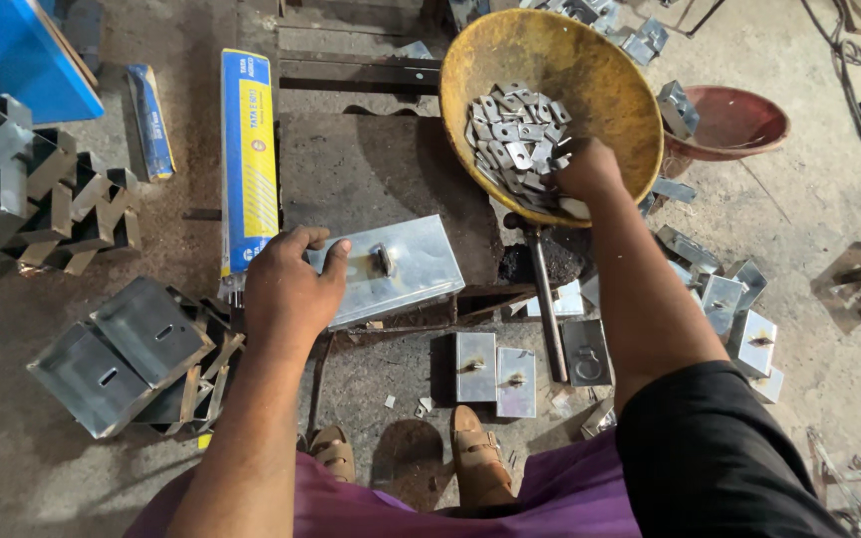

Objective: The person joins small metal pieces to larger metal brackets using an arc welding rod, periodically picking up new small plates from a yellow bowl and repositioning the brackets on the floor.

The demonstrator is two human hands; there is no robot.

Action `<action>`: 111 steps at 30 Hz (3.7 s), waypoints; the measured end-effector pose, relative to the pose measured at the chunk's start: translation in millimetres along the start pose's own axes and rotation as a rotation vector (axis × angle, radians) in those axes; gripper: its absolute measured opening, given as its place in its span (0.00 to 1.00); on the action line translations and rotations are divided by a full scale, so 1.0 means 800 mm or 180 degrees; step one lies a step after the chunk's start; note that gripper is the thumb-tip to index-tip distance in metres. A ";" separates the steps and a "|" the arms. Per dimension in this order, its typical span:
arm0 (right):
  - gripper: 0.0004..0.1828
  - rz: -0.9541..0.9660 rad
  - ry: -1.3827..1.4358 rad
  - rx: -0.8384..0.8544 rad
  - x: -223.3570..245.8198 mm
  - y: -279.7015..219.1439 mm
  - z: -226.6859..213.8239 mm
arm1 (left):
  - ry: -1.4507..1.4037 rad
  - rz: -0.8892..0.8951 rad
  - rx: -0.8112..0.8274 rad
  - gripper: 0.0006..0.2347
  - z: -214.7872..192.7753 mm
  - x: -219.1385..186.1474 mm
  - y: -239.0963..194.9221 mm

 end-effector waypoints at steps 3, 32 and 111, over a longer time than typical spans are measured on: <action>0.26 0.0096 0.1005 -0.0264 -0.012 -0.007 -0.011 | 0.0066 -0.0086 0.0068 0.14 0.001 0.001 0.002; 0.29 0.0484 -0.0171 0.0092 -0.029 -0.016 -0.030 | -0.0086 0.0064 -0.0026 0.13 -0.002 0.001 0.002; 0.09 0.0371 0.6234 -0.3130 -0.367 -0.464 -0.086 | -0.1969 -0.0566 0.2258 0.08 0.152 -0.075 -0.277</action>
Point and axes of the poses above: each hand's wrist, its own y-axis towards the middle knuckle, its own z-axis out of the palm, x = y × z, the point moved 1 cm from there along y, towards the middle knuckle, and after that the axes turned 8 degrees about -z, right-handed, at the moved point
